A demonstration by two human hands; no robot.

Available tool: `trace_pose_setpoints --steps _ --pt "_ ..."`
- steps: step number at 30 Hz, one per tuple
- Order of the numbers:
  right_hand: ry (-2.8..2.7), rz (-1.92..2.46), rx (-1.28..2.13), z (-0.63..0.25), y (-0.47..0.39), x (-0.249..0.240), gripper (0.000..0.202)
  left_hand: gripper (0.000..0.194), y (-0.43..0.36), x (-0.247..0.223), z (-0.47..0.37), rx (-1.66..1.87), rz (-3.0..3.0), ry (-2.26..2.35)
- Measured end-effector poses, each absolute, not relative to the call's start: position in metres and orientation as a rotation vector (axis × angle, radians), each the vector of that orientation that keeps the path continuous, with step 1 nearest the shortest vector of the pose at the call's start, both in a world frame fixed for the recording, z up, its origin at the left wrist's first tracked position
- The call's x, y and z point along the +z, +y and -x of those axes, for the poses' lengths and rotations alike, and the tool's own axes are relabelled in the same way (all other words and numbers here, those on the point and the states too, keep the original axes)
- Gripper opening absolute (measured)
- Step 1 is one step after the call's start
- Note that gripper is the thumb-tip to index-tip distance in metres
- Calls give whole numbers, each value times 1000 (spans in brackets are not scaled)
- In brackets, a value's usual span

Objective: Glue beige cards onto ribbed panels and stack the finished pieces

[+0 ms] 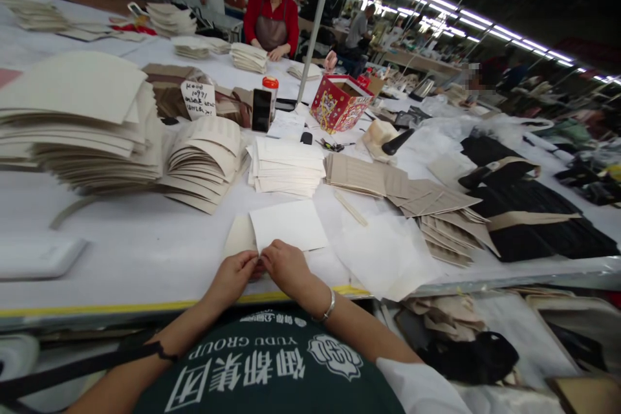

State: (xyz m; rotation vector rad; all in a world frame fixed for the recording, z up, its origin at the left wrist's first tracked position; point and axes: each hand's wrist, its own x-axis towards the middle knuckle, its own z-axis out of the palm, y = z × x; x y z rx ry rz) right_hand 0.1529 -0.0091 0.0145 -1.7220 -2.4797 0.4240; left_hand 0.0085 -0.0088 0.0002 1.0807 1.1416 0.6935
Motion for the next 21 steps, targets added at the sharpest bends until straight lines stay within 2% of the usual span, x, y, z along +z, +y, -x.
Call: trace_pose_setpoints --steps 6,9,14,17,21 --pt "-2471 1696 377 -148 -8 10 16 24 -10 1 -8 679 -1311 1226" --pt "-2295 1673 594 -155 0 9 10 25 -9 -2 -7 677 -1206 1194" --pt "-1705 1510 1254 -164 11 6 8 29 -8 2 -11 682 -870 1115" --pt "-1559 1451 1363 -162 12 7 6 34 -5 7 -14 692 -901 1122" --pt "-1357 1366 1348 -188 24 11 7 33 0 7 -5 676 -1035 1235"
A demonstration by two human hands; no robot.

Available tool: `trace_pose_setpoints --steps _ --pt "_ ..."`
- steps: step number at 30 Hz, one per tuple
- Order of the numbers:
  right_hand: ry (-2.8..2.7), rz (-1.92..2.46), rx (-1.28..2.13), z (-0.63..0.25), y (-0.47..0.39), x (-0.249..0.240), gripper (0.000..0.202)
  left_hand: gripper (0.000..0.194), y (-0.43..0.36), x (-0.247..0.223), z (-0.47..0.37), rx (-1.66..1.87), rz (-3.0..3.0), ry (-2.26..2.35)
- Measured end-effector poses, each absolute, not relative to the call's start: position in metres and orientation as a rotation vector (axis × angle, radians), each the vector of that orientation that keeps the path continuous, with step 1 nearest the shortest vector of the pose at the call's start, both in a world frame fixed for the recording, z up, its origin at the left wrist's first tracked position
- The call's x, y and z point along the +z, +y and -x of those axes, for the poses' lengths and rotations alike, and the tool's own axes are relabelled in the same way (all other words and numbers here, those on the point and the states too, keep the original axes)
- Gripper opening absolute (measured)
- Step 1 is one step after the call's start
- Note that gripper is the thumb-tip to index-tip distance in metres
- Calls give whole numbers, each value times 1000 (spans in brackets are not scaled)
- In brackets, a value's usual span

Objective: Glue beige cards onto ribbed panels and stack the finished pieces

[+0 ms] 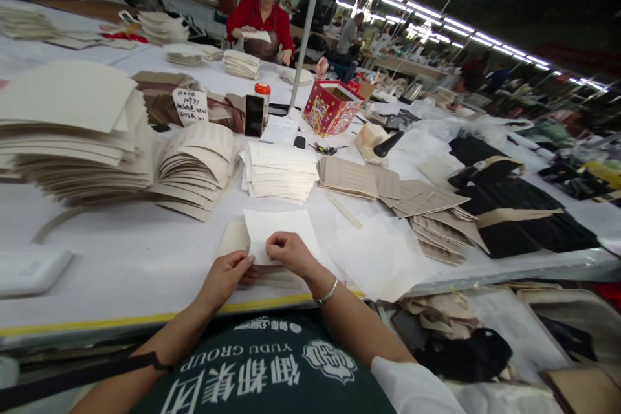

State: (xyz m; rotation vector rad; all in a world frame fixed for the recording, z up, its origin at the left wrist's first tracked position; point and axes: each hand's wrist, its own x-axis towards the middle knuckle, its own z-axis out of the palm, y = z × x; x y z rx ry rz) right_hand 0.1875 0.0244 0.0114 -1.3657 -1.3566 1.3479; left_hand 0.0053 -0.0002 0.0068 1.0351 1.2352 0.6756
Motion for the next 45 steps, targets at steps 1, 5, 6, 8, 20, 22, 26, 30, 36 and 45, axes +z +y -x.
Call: trace_pose_setpoints --steps 1,5,6,8,20,22,26,30,36,45 --pt "-1213 1367 1298 -201 30 13 7 33 0 7 -1 679 -1122 1285" --pt "-692 1404 1121 -259 43 19 11 31 -3 14 14 845 -1902 1355" --pt "-632 1395 1165 -266 42 20 12 28 -4 17 13 922 -2134 1284" --pt "-555 1334 1357 -270 40 21 14 23 -4 24 6 1034 -2492 1046" --pt "-351 1530 663 -416 -19 13 13 28 28 65 6 1180 -2656 622" --pt "-479 1817 539 -435 -33 3 9 24 31 72 2 1294 -2711 608" --pt "-591 2086 379 -441 -42 -2 31 25 36 93 -12 1327 -2812 555" --pt "-834 2149 -12 -416 -42 21 51 49 40 121 -16 1246 -2921 366" --pt "-1394 1282 819 -327 -30 50 70 63 33 143 -17 1411 -2642 631" --pt "-1118 857 1712 -251 -33 28 94 73 23 77 5 807 -1101 1295"
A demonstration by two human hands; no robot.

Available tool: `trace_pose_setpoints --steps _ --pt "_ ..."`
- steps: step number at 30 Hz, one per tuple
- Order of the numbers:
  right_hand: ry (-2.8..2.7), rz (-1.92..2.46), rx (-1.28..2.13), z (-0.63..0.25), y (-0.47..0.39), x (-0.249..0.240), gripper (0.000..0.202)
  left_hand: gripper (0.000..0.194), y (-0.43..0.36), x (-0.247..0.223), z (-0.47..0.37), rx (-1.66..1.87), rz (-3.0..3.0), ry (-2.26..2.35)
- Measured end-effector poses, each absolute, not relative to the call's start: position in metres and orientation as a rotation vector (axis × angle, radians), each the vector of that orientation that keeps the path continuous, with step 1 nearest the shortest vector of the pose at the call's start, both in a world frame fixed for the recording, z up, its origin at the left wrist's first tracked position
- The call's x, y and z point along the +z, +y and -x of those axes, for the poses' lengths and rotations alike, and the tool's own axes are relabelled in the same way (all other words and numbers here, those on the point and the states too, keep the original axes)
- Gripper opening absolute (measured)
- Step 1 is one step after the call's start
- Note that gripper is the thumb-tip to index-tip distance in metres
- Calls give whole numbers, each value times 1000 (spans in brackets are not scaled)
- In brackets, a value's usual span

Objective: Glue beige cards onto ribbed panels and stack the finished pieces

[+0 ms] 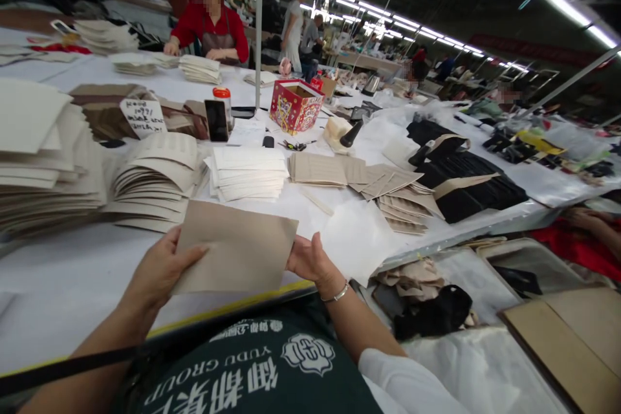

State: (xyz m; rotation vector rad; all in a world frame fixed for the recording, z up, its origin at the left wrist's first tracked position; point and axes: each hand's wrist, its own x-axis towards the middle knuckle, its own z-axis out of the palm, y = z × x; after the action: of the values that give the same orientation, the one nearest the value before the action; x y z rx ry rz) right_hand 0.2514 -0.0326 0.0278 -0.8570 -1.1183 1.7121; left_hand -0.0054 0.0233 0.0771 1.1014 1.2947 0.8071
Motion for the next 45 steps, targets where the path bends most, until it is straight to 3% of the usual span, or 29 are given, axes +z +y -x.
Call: trace_pose_setpoints --steps 5,10,15,20,24,32,45 --pt "-1387 1244 1523 -244 -38 22 52 54 -3 31 17 540 -784 1247" --pt "-1678 1474 1421 -240 -35 25 22 49 -9 30 18 674 -1304 1391" --pt "-1486 1647 1565 -245 -17 31 24 44 8 42 21 564 -1834 1655" --pt "-1571 1441 1502 -257 -2 25 33 63 26 34 18 584 -1795 1661" --pt "-1593 1475 1558 -261 -3 8 28 64 31 17 14 527 -1745 1660" --pt "-2023 1859 1058 -252 -8 11 21 57 35 0 10 478 -1796 1696" --pt "-2131 1855 973 -256 -4 -6 16 60 36 8 5 381 -1752 1736"
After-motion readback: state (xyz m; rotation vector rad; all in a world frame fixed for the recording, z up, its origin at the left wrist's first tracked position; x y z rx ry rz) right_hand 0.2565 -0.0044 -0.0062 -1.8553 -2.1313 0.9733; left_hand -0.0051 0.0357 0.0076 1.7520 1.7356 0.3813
